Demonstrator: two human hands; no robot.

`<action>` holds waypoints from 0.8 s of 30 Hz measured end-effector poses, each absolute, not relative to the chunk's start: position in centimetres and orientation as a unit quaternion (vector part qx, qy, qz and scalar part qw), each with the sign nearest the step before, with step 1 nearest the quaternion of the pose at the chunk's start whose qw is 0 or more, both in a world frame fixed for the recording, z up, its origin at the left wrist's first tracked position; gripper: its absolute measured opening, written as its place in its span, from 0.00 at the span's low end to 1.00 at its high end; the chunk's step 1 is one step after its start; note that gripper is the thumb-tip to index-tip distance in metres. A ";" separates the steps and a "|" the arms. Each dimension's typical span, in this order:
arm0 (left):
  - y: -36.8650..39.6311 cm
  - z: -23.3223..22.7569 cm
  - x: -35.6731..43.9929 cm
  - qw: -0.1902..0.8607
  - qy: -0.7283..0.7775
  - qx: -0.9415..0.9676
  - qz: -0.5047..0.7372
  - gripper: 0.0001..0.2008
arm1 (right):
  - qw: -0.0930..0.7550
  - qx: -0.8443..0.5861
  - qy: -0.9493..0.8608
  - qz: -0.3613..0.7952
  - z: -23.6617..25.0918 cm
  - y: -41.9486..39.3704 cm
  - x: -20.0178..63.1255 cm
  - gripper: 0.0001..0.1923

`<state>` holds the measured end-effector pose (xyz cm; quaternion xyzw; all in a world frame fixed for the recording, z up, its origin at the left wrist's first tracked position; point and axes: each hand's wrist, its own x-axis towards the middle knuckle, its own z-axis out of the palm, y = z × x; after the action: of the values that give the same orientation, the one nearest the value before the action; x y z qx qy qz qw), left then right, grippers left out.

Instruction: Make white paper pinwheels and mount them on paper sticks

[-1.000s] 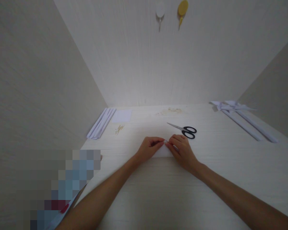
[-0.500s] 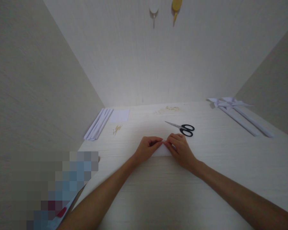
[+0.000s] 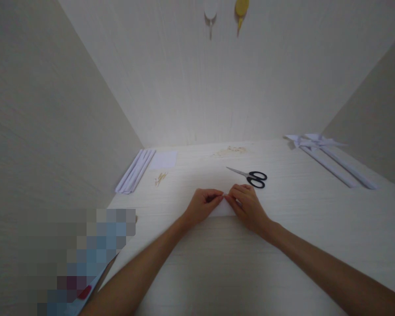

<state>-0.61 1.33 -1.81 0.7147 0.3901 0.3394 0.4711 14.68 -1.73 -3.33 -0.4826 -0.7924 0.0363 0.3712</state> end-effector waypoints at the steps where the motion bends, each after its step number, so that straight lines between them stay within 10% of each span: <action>1: 1.3 -1.8 -0.6 0.474 0.391 0.712 0.340 0.08 | 0.380 -0.487 -0.785 0.045 -3.3 -1.7 14.7 0.12; 11: 1.7 -2.0 -0.9 0.524 0.427 0.652 0.345 0.07 | 0.406 -0.496 -0.697 0.322 -3.4 -0.7 15.4 0.10; 24: 2.2 -2.3 -0.9 0.564 0.420 0.647 0.294 0.07 | 0.390 -0.492 -0.693 0.355 -3.2 -0.7 15.6 0.10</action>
<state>-0.91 2.22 -2.28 0.6471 0.4196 0.2943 0.5645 15.59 -0.73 -3.15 -0.4921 -0.6925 0.3552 0.3899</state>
